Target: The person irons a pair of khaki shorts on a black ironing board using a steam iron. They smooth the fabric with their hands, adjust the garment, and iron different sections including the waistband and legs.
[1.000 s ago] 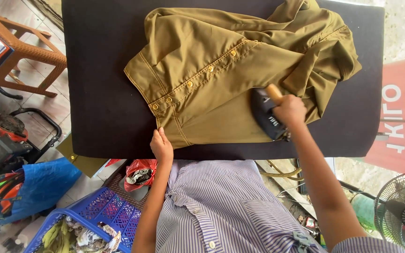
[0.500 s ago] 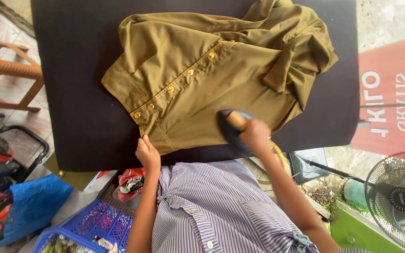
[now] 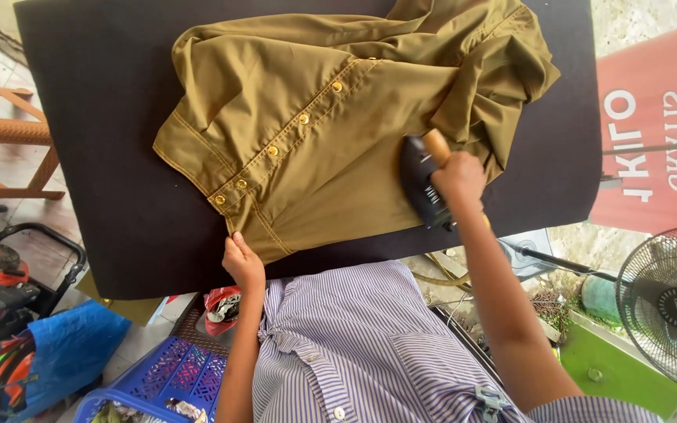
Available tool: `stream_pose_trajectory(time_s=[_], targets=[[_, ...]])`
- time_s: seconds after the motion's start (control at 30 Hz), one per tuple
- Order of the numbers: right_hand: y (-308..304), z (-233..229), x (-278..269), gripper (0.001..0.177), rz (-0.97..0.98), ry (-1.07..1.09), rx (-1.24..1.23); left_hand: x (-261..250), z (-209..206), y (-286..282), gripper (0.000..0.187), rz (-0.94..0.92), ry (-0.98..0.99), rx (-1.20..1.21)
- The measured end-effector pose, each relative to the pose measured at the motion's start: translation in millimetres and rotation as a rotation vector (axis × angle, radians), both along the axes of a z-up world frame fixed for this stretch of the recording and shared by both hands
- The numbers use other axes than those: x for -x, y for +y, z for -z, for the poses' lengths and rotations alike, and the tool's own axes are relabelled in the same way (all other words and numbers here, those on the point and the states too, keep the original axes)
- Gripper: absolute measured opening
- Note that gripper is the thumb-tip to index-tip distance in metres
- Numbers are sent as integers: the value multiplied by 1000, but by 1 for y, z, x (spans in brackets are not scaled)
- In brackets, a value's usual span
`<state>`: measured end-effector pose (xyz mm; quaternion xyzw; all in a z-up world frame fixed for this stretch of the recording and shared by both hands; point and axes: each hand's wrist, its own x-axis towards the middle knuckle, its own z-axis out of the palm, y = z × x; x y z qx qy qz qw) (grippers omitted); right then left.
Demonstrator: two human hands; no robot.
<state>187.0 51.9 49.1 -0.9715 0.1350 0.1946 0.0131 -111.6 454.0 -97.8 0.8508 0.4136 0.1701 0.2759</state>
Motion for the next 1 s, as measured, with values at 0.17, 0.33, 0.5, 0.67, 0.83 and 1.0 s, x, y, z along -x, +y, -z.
stream_pose_trajectory(time_s=[0.17,0.33,0.5,0.67,0.83,1.0], targets=[[-22,12,-25,35,65,-41,-52,-3,-16,-3,43,4,-17,50],[-25,10,20,36,-53,56,-98,-5,-17,-1,43,4,-22,75],[-41,23,87,44,-240,220,-20,0,-9,0,42,3,2,59],[-72,45,154,28,-328,173,-51,0,-11,2,42,22,3,57],[-98,43,199,28,-347,180,-100,-2,-14,2,42,43,0,53],[-142,29,227,30,-409,320,-14,4,-10,4,41,32,23,68]])
